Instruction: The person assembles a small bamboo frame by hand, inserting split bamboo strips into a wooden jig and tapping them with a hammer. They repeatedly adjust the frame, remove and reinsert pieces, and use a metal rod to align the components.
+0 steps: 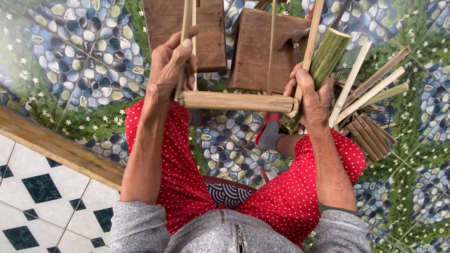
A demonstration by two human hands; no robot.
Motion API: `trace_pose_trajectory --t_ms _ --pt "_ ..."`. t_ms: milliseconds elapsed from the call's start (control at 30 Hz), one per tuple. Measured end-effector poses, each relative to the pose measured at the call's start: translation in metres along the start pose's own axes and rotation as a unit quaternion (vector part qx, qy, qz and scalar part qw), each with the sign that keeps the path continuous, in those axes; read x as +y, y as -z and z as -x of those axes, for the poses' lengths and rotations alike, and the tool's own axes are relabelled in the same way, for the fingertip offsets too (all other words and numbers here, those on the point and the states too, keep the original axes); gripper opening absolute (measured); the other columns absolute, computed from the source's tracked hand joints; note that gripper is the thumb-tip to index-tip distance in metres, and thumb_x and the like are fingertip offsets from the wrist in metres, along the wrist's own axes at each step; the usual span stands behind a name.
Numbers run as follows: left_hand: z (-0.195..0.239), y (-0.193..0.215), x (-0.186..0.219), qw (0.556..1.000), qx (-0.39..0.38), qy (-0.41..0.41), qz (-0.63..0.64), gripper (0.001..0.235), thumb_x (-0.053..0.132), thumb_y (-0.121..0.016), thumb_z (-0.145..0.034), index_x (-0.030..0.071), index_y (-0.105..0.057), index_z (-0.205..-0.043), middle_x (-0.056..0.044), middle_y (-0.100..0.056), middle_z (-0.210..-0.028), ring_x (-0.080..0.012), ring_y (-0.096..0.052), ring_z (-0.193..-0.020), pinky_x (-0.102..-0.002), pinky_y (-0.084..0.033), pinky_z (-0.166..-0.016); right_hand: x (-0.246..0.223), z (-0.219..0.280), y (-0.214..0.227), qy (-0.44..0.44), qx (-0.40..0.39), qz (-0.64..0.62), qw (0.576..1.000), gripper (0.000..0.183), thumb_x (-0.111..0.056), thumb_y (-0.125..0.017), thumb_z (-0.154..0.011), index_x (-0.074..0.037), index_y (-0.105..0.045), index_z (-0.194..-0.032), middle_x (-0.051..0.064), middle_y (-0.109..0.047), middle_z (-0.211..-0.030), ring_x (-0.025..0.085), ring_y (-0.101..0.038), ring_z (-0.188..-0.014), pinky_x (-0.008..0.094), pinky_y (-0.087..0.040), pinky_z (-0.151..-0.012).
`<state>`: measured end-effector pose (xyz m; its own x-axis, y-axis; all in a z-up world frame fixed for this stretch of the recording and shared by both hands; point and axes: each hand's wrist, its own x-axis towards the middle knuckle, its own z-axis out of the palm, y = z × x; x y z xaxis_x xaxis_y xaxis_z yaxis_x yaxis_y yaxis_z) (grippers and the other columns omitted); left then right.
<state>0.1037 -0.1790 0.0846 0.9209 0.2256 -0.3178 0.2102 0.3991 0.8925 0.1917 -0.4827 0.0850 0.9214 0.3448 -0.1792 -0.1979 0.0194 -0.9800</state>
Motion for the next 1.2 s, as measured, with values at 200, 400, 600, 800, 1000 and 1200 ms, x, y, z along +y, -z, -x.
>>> trace_pose_trajectory --t_ms 200,400,600,800,1000,1200 --pt "-0.013 0.007 -0.015 0.999 0.038 -0.002 -0.038 0.046 0.033 -0.057 -0.106 0.004 -0.058 -0.141 0.000 -0.069 -0.075 -0.0049 -0.056 -0.043 -0.016 -0.045 -0.033 0.009 -0.012 -0.006 -0.059 0.028 0.008 0.998 0.028 -0.037 -0.066 -0.099 -0.010 -0.066 -0.091 0.003 -0.063 -0.064 0.010 -0.060 -0.051 0.023 -0.046 -0.045" --pt "-0.001 -0.001 -0.003 0.998 0.029 -0.027 -0.042 0.052 0.034 -0.048 -0.108 0.002 -0.051 -0.148 0.002 -0.064 -0.073 -0.0049 -0.054 -0.043 -0.015 -0.042 -0.035 -0.006 -0.009 -0.010 0.009 0.000 0.067 0.998 0.031 -0.038 -0.063 -0.103 -0.009 -0.065 -0.096 0.004 -0.060 -0.064 0.011 -0.060 -0.051 0.024 -0.046 -0.045" --pt "-0.024 0.008 -0.019 0.993 0.021 -0.050 -0.101 0.054 0.041 -0.053 -0.105 0.000 -0.058 -0.140 0.002 -0.064 -0.077 -0.0047 -0.056 -0.048 -0.017 -0.049 -0.036 0.000 -0.016 -0.008 -0.080 0.071 0.161 0.981 0.031 -0.048 -0.065 -0.095 -0.018 -0.074 -0.091 -0.004 -0.068 -0.066 0.005 -0.062 -0.052 0.028 -0.060 -0.077" --pt "-0.015 -0.004 -0.006 0.997 0.050 -0.011 -0.059 0.056 0.038 -0.053 -0.103 0.002 -0.055 -0.147 0.003 -0.065 -0.070 -0.0039 -0.055 -0.041 -0.016 -0.041 -0.032 0.000 -0.015 -0.005 -0.054 0.033 0.097 0.993 0.028 -0.043 -0.063 -0.100 -0.015 -0.070 -0.097 0.001 -0.066 -0.065 0.008 -0.059 -0.049 0.023 -0.050 -0.047" --pt "-0.006 0.001 -0.001 0.995 0.041 -0.029 -0.085 0.057 0.043 -0.054 -0.103 0.000 -0.058 -0.140 0.003 -0.061 -0.073 -0.0043 -0.053 -0.046 -0.017 -0.049 -0.039 -0.006 -0.016 -0.022 -0.119 0.051 0.171 0.977 0.039 -0.045 -0.052 -0.099 -0.012 -0.070 -0.089 0.004 -0.063 -0.057 0.010 -0.051 -0.044 0.023 -0.045 -0.052" --pt "-0.012 0.000 -0.005 0.997 0.060 0.008 -0.039 0.048 0.035 -0.052 -0.104 0.005 -0.060 -0.139 0.001 -0.064 -0.071 -0.0056 -0.054 -0.042 -0.018 -0.048 -0.035 -0.006 -0.017 -0.012 -0.089 0.033 0.104 0.990 0.035 -0.049 -0.061 -0.097 -0.016 -0.072 -0.095 0.000 -0.065 -0.061 0.007 -0.057 -0.046 0.020 -0.049 -0.047"
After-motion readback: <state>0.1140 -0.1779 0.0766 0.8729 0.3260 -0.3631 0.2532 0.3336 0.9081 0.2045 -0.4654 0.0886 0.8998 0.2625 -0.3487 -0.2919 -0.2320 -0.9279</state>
